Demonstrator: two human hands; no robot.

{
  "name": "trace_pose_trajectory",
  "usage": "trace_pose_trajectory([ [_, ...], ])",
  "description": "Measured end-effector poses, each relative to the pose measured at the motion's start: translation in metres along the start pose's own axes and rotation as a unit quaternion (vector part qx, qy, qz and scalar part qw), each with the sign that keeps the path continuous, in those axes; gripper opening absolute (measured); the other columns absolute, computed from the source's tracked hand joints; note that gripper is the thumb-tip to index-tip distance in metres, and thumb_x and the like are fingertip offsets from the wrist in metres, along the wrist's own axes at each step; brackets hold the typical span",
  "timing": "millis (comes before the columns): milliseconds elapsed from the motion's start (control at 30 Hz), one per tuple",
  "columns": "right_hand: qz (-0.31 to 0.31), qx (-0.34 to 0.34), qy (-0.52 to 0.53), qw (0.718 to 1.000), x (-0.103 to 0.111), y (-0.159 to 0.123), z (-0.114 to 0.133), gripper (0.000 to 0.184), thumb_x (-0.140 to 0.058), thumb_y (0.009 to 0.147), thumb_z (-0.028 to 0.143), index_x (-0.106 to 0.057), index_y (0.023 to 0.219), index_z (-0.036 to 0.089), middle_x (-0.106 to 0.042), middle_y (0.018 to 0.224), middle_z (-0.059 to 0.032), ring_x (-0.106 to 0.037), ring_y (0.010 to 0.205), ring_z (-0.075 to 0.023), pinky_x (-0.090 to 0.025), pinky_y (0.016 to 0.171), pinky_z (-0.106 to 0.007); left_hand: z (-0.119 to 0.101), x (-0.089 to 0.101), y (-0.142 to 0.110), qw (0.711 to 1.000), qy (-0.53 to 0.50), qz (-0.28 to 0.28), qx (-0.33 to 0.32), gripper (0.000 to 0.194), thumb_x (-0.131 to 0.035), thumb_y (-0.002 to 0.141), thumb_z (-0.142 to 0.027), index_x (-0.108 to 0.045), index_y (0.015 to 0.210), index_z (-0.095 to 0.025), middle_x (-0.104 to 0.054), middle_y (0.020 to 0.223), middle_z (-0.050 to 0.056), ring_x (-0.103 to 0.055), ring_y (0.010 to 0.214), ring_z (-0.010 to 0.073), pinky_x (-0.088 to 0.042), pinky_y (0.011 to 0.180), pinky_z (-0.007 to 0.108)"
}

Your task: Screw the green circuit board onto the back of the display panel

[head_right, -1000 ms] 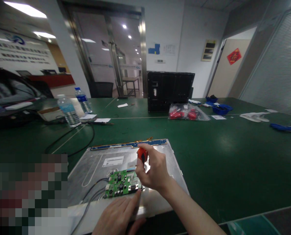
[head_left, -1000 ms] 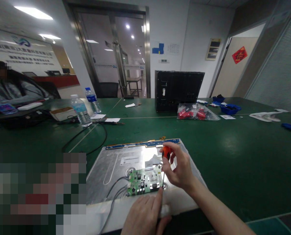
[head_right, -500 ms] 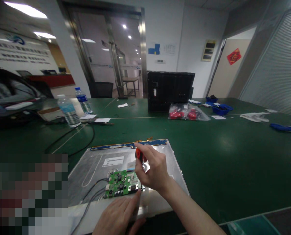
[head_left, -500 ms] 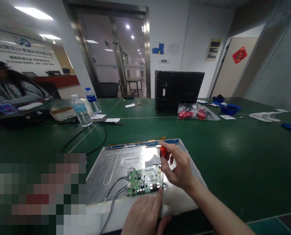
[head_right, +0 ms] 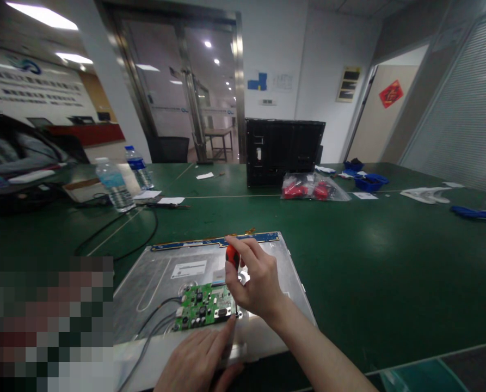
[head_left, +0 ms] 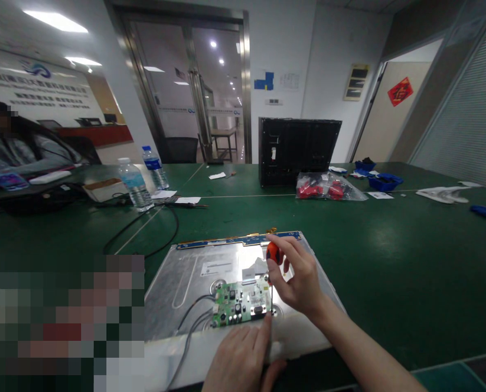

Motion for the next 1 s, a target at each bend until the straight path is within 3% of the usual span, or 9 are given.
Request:
trace_pose_trajectory([
  [100, 0.001, 0.002, 0.015, 1.000, 0.0002, -0.0016, -0.0006, 0.036, -0.047, 0.089, 0.015, -0.053, 0.125, 0.019, -0.060, 0.085, -0.0033, -0.057, 0.066, -0.0141, -0.050, 0.054, -0.025, -0.0020, 0.0002, 0.0011, 1.000, 0.006, 0.001, -0.005, 0.040, -0.028, 0.104, -0.036, -0.052, 0.121, -0.009, -0.074, 0.083, 0.011, -0.072, 0.068, 0.0220, -0.057, 0.061, 0.031],
  [333, -0.004, 0.002, -0.020, 1.000, 0.0011, -0.0006, -0.0016, 0.029, -0.064, 0.090, 0.030, -0.059, 0.117, 0.021, -0.058, 0.088, -0.0032, -0.056, 0.064, -0.0122, -0.050, 0.052, -0.023, -0.0012, 0.0000, 0.0024, 1.000, 0.008, 0.010, -0.004, 0.041, -0.024, 0.105, -0.036, -0.050, 0.121, -0.008, -0.074, 0.082, 0.010, -0.073, 0.067, 0.0219, -0.058, 0.061, 0.031],
  [533, 0.005, 0.002, -0.011, 1.000, -0.0022, -0.0017, -0.0015, 0.040, -0.052, 0.091, 0.020, -0.052, 0.131, 0.020, -0.061, 0.086, -0.0031, -0.056, 0.062, -0.0123, -0.050, 0.053, -0.024, -0.0022, 0.0034, 0.0042, 1.000, 0.016, -0.004, -0.007, 0.044, -0.021, 0.106, -0.037, -0.052, 0.120, -0.008, -0.074, 0.080, 0.010, -0.073, 0.065, 0.0207, -0.057, 0.060, 0.029],
  [667, -0.010, 0.005, 0.008, 1.000, 0.0011, -0.0029, -0.0008, 0.033, -0.047, 0.090, 0.017, -0.052, 0.122, 0.019, -0.061, 0.080, -0.0013, -0.054, 0.058, -0.0121, -0.048, 0.050, -0.023, -0.0017, 0.0017, 0.0020, 1.000, 0.011, -0.001, -0.008, 0.043, -0.025, 0.105, -0.037, -0.052, 0.121, -0.009, -0.075, 0.083, 0.010, -0.074, 0.069, 0.0209, -0.058, 0.063, 0.029],
  [833, -0.013, 0.014, 0.000, 1.000, 0.0013, -0.0011, 0.0008, 0.028, -0.065, 0.089, 0.030, -0.053, 0.113, 0.020, -0.057, 0.079, -0.0002, -0.054, 0.059, -0.0119, -0.046, 0.048, -0.022, -0.0006, -0.0030, -0.0011, 1.000, 0.003, 0.016, -0.007, 0.041, -0.028, 0.104, -0.036, -0.051, 0.123, -0.007, -0.075, 0.084, 0.010, -0.074, 0.069, 0.0222, -0.059, 0.062, 0.031],
  [1000, -0.011, 0.008, -0.024, 1.000, -0.0007, -0.0004, -0.0016, 0.029, -0.065, 0.090, 0.030, -0.058, 0.117, 0.022, -0.057, 0.091, -0.0035, -0.055, 0.063, -0.0111, -0.048, 0.049, -0.022, -0.0003, -0.0022, -0.0007, 1.000, 0.006, 0.012, -0.010, 0.039, -0.030, 0.103, -0.033, -0.051, 0.122, -0.007, -0.075, 0.083, 0.011, -0.073, 0.068, 0.0223, -0.059, 0.062, 0.031],
])
Point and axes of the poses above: each hand's wrist, its own y-axis towards the middle knuckle, its own x-axis out of the back of the hand, z = x × y, the point moved 10 cm from there along y, towards the middle knuckle
